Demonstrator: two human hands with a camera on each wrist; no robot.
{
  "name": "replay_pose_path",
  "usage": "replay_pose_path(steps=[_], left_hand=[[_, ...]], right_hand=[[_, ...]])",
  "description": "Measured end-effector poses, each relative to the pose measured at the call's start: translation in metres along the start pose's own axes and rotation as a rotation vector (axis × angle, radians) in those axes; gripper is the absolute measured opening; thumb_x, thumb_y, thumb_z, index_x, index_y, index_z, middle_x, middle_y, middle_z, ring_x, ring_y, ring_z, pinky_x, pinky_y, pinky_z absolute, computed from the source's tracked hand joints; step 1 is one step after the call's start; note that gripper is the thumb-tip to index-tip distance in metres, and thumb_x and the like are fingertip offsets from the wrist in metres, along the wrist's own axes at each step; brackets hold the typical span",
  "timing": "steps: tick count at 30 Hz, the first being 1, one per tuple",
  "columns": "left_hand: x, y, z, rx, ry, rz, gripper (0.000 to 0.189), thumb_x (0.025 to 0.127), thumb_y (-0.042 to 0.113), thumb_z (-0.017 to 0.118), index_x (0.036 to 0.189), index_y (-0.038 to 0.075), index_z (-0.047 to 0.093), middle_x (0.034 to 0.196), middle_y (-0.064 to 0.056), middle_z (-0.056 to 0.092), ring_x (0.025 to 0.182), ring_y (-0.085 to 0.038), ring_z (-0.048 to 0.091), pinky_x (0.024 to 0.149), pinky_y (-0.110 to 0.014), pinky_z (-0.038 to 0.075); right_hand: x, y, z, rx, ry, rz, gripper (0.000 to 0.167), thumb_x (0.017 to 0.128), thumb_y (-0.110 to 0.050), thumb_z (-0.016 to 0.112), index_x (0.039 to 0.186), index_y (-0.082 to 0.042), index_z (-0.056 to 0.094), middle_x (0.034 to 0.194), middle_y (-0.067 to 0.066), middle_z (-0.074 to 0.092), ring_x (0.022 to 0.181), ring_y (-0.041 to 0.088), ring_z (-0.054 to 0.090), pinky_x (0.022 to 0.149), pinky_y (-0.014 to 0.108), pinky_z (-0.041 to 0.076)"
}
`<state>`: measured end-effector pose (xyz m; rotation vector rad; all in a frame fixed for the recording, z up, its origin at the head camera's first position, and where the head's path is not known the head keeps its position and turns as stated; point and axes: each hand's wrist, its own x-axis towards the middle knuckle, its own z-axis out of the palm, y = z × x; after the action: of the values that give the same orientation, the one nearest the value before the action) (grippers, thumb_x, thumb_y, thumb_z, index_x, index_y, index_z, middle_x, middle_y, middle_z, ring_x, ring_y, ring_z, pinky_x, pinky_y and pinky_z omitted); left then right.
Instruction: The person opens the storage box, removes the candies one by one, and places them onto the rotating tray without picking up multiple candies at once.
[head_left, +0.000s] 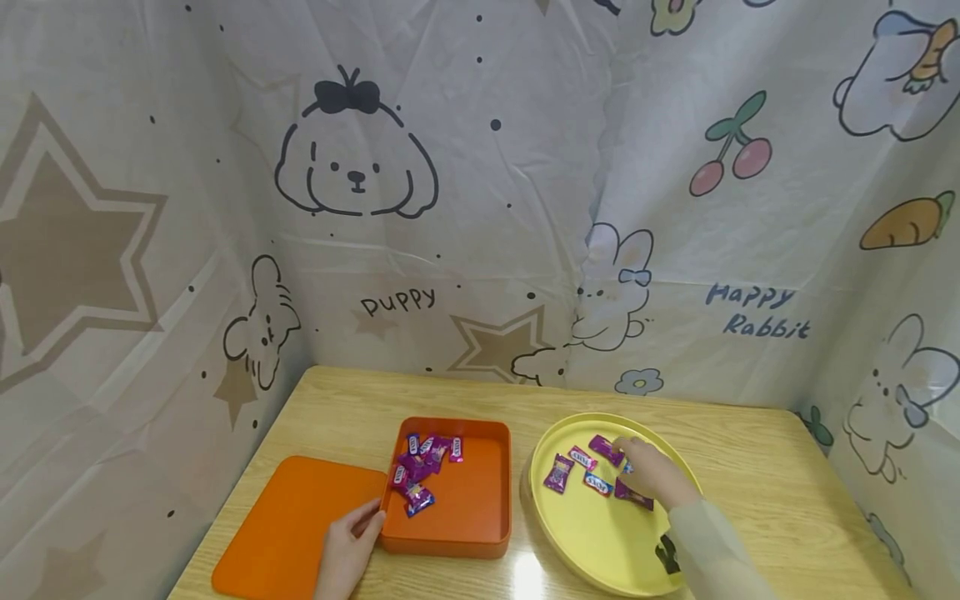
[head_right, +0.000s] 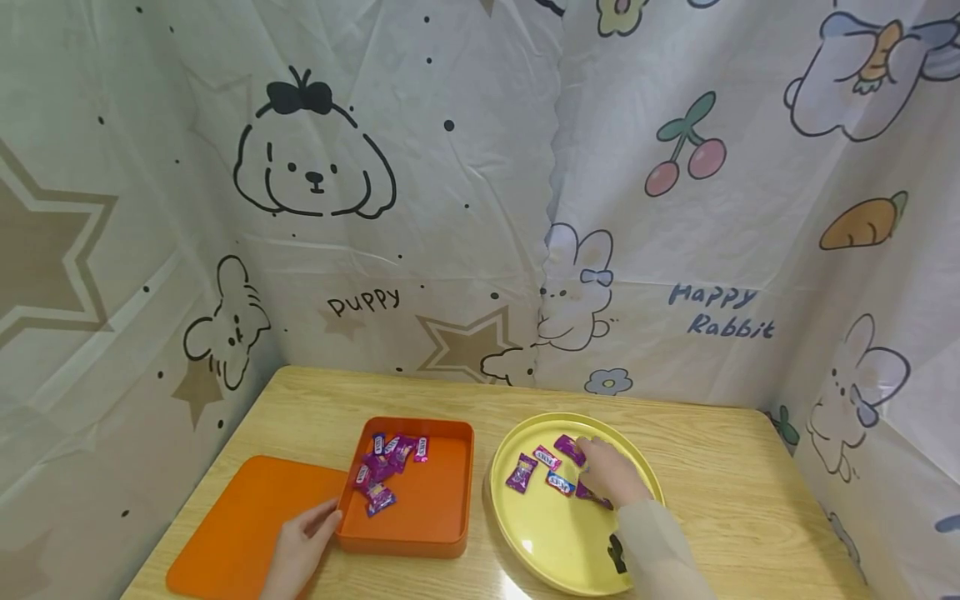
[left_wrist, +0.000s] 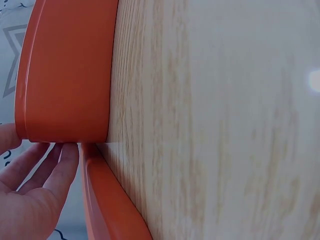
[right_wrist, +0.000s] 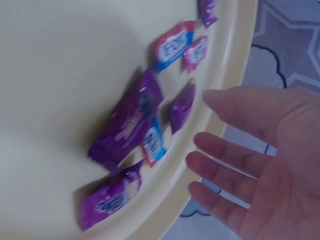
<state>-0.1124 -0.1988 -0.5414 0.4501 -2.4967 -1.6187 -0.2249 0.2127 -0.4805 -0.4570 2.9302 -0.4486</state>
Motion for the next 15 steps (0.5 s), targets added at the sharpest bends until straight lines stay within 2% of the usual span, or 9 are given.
replay_pose_path(steps=[6,11,15], left_hand=[[0.001,0.000,-0.001,0.006,-0.011,-0.015,0.035,0.089,0.015,0.059,0.116,-0.008,0.059,0.113,-0.024,0.060,0.101,-0.031,0.061,0.084,-0.036,0.050],[0.001,-0.001,0.000,0.004,-0.013,-0.008,0.035,0.089,0.015,0.059,0.115,-0.008,0.059,0.113,-0.024,0.060,0.100,-0.030,0.061,0.084,-0.035,0.051],[0.002,-0.003,0.000,0.008,-0.010,-0.004,0.035,0.089,0.015,0.059,0.115,-0.008,0.059,0.112,-0.023,0.061,0.099,-0.030,0.062,0.083,-0.034,0.051]], right_hand=[[0.013,-0.024,-0.002,0.021,0.123,-0.081,0.048,0.082,-0.012,0.067,0.125,-0.001,0.050,0.122,0.024,0.051,0.110,0.040,0.050,0.090,0.052,0.044],[0.028,-0.049,-0.002,0.033,0.185,-0.171,0.057,0.080,-0.013,0.069,0.131,-0.002,0.045,0.124,0.022,0.049,0.112,0.038,0.049,0.094,0.050,0.043],[0.039,-0.073,-0.001,0.021,0.182,-0.220,0.057,0.081,-0.014,0.069,0.132,-0.005,0.045,0.126,0.020,0.049,0.114,0.037,0.048,0.096,0.049,0.042]])
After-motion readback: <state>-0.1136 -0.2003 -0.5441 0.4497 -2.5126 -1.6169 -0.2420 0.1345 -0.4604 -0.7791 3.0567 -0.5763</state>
